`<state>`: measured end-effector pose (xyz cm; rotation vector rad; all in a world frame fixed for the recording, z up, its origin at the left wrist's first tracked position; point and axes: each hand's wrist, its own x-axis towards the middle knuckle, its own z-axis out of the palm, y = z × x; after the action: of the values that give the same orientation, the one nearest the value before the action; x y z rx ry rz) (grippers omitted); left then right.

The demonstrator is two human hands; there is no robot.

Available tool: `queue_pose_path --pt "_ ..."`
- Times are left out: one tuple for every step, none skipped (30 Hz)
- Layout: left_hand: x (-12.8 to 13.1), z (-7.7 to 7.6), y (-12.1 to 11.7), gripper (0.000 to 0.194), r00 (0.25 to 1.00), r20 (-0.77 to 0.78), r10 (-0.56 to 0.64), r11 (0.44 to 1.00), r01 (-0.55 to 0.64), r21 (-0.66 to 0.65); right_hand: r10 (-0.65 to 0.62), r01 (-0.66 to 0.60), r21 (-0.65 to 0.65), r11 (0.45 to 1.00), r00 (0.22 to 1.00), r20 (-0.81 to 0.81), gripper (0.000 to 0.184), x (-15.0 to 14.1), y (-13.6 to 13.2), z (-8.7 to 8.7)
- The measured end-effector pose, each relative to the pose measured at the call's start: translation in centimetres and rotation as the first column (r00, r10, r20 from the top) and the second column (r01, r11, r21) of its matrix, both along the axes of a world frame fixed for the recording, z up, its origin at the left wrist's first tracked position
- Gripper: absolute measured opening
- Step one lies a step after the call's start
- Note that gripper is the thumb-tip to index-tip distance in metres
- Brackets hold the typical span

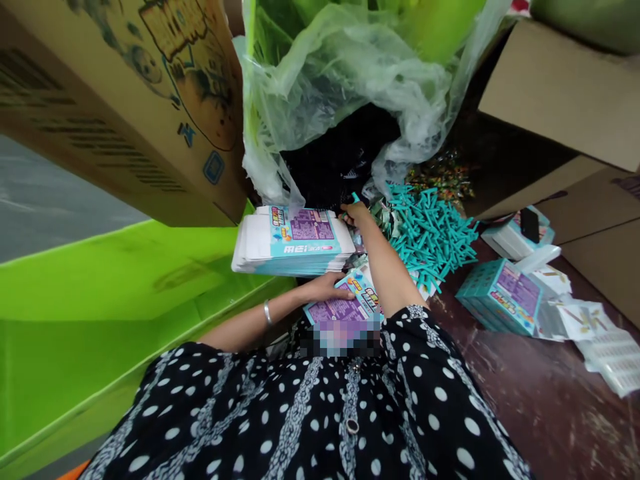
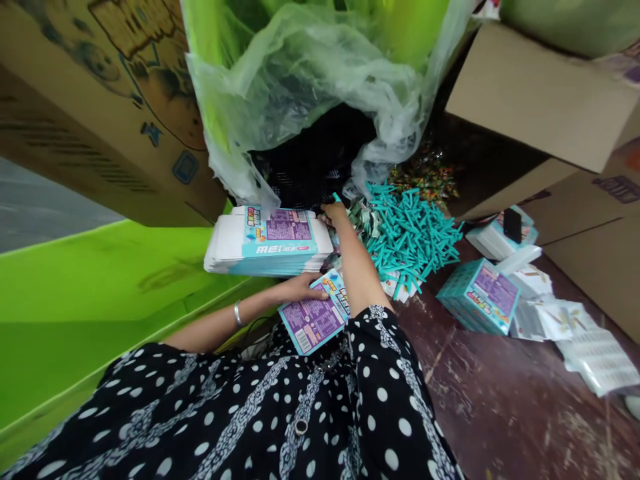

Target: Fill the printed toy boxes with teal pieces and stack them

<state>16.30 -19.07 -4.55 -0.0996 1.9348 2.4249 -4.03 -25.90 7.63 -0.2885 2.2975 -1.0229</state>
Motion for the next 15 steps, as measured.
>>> queue_pose_path --pt "0.0 0.0 0.0 0.072 1.0 -0.005 0.0 1.0 0.0 0.0 -0.013 0.013 -0.006 1.0 1.0 -0.004 0.011 0.3 -0.2 -0.1" --pt "0.0 0.0 -0.1 0.072 1.0 -0.003 -0.001 1.0 0.001 0.001 -0.021 0.021 -0.012 1.0 1.0 -0.01 0.013 0.5 -0.2 0.0" --pt "0.0 0.0 -0.2 0.072 1.0 0.003 0.001 1.0 -0.001 0.004 -0.022 0.022 -0.02 1.0 1.0 -0.014 0.016 0.5 -0.1 0.4" --pt "0.0 0.0 -0.2 0.071 1.0 0.009 0.001 1.0 -0.001 0.007 -0.017 0.016 -0.03 0.999 1.0 -0.015 0.02 0.4 0.2 1.1" --pt "0.0 -0.1 -0.3 0.071 1.0 0.014 0.001 1.0 -0.002 0.012 -0.006 0.005 -0.04 0.999 1.0 -0.011 0.023 0.1 0.7 2.1" --pt "0.1 -0.2 -0.3 0.07 1.0 0.017 -0.002 1.0 0.002 0.015 0.011 -0.012 -0.046 0.999 1.0 -0.003 0.027 -0.3 1.4 3.3" --pt "0.1 -0.2 -0.3 0.07 1.0 0.019 -0.005 1.0 0.005 0.017 0.029 -0.029 -0.048 0.998 1.0 0.008 0.03 -0.8 2.3 4.6" --pt "0.0 -0.3 -0.3 0.07 1.0 0.023 -0.005 1.0 0.005 0.021 0.042 -0.04 -0.047 0.998 0.999 0.025 0.032 -1.4 3.4 6.1" --pt "0.0 -0.3 -0.3 0.07 1.0 0.028 -0.006 1.0 0.005 0.026 0.063 -0.062 -0.033 0.998 0.997 0.041 0.035 -1.9 4.8 7.7" --pt "0.0 -0.3 -0.3 0.07 0.999 0.032 -0.009 0.999 0.008 0.033 0.1 -0.1 -0.005 0.995 0.994 0.048 0.038 -2.5 6.4 9.3" --pt "-0.1 -0.3 -0.3 0.07 0.999 0.035 -0.013 0.999 0.012 0.038 0.156 -0.158 0.03 0.987 0.987 0.042 0.04 -3.0 8.2 10.9" --pt "-0.1 -0.3 -0.4 0.07 0.999 0.035 -0.018 0.999 0.017 0.042 0.258 -0.259 0.083 0.962 0.966 0.016 0.044 -3.5 10.2 12.4" --pt "-0.2 -0.2 -0.4 0.069 0.999 0.03 -0.026 0.999 0.024 0.046 0.376 -0.37 0.136 0.919 0.926 -0.022 0.047 -3.8 12.2 13.9" --pt "-0.2 -0.2 -0.4 0.069 0.999 0.023 -0.035 0.998 0.034 0.052 0.483 -0.466 0.183 0.866 0.873 -0.063 0.051 -4.0 14.4 15.3" --pt "-0.2 -0.1 -0.4 0.069 0.999 0.017 -0.042 0.997 0.041 0.06 0.577 -0.546 0.244 0.801 0.814 -0.072 0.055 -4.0 16.4 16.5"
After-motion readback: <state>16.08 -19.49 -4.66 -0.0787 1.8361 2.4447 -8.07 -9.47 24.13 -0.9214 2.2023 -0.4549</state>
